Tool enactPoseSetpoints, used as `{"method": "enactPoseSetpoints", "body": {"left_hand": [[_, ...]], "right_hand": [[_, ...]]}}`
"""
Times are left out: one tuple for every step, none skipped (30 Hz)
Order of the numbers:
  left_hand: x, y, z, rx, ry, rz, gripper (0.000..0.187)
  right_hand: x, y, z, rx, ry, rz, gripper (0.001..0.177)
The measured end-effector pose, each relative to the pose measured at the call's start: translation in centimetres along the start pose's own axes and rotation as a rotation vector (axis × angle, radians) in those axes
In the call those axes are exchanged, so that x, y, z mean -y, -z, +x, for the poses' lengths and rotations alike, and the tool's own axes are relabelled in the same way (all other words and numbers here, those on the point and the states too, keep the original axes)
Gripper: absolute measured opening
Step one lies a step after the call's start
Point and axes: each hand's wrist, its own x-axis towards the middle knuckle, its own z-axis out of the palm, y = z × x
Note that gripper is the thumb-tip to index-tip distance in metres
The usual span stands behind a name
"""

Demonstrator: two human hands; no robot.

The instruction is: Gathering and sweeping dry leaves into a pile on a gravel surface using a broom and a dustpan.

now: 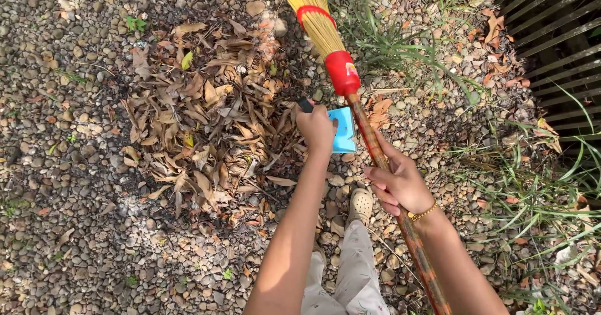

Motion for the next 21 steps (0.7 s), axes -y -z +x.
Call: {"method": "enactPoseSetpoints", "body": {"left_hand": [[0.2, 0.0, 0.2, 0.000, -0.001, -0.002, 0.021], [0.4, 0.1, 0.4, 0.008, -0.003, 0.004, 0.021], [0.6, 0.2, 0.7, 0.016, -0.006, 0.010, 0.020], [0.5, 0.1, 0.8, 0.017, -0.008, 0.008, 0.020], [0.4, 0.0, 1.0, 0.006, 0.017, -0.012, 0.022], [0.2, 0.0, 1.1, -0.009, 0.041, -0.033, 0.023], [0.3, 0.1, 1.4, -0.013, 0.039, -0.036, 0.023], [0.6, 0.4, 1.4, -0.003, 0.046, -0.041, 0.023], [0.8, 0.6, 1.5, 0.008, 0.053, -0.045, 0.023], [0.8, 0.6, 1.7, 0.010, 0.051, -0.044, 0.023], [0.7, 0.7, 1.9, 0.001, 0.021, -0.015, 0.022], [0.7, 0.7, 2.0, -0.010, -0.008, 0.013, 0.022], [1.0, 0.8, 2.3, -0.010, -0.008, 0.012, 0.022], [1.4, 1.0, 2.5, 0.002, -0.024, -0.012, 0.021], [1.7, 1.2, 2.8, 0.014, -0.040, -0.037, 0.020], [1.8, 1.3, 2.9, 0.011, -0.042, -0.038, 0.020], [1.9, 1.4, 3.1, 0.012, -0.044, -0.049, 0.020], [2.2, 1.7, 3.0, 0.013, -0.041, -0.056, 0.020], [2.1, 2.0, 2.9, 0.010, -0.037, -0.053, 0.020], [2.2, 2.2, 2.8, 0.029, -0.083, -0.044, 0.017], [2.2, 2.5, 2.6, 0.049, -0.128, -0.034, 0.015]], "right_hand": [[0.5, -0.2, -0.6, 0.001, 0.000, -0.002, 0.087], [1.1, -0.3, -1.2, -0.004, 0.035, 0.007, 0.087], [1.6, -0.5, -1.8, -0.008, 0.070, 0.016, 0.086], [1.3, -0.1, -2.4, -0.007, 0.073, 0.014, 0.086], [0.9, 0.4, -3.0, -0.049, 0.078, 0.045, 0.086], [0.6, 0.8, -3.6, -0.087, 0.081, 0.073, 0.087], [-0.1, 1.6, -3.9, -0.082, 0.081, 0.071, 0.087], [-0.9, 2.3, -4.5, -0.114, 0.065, 0.088, 0.087], [-1.7, 3.1, -5.1, -0.147, 0.050, 0.105, 0.087], [-3.1, 4.0, -5.5, -0.147, 0.053, 0.106, 0.087], [-4.4, 4.9, -5.9, -0.162, 0.032, 0.126, 0.087], [-5.7, 5.9, -6.4, -0.177, 0.009, 0.143, 0.087], [-7.2, 6.5, -7.3, -0.177, 0.009, 0.142, 0.087], [-8.8, 7.1, -8.2, -0.227, -0.037, 0.158, 0.087], [-10.4, 7.6, -9.0, -0.277, -0.084, 0.174, 0.086], [-10.7, 7.6, -9.8, -0.273, -0.084, 0.172, 0.086], [-11.1, 7.6, -10.6, -0.336, -0.141, 0.176, 0.086], [-11.6, 7.4, -11.6, -0.402, -0.203, 0.183, 0.085], [-12.0, 7.5, -12.2, -0.402, -0.208, 0.184, 0.085], [-12.4, 7.7, -13.0, -0.469, -0.264, 0.169, 0.084], [-12.8, 7.8, -13.8, -0.536, -0.320, 0.155, 0.082]]}}
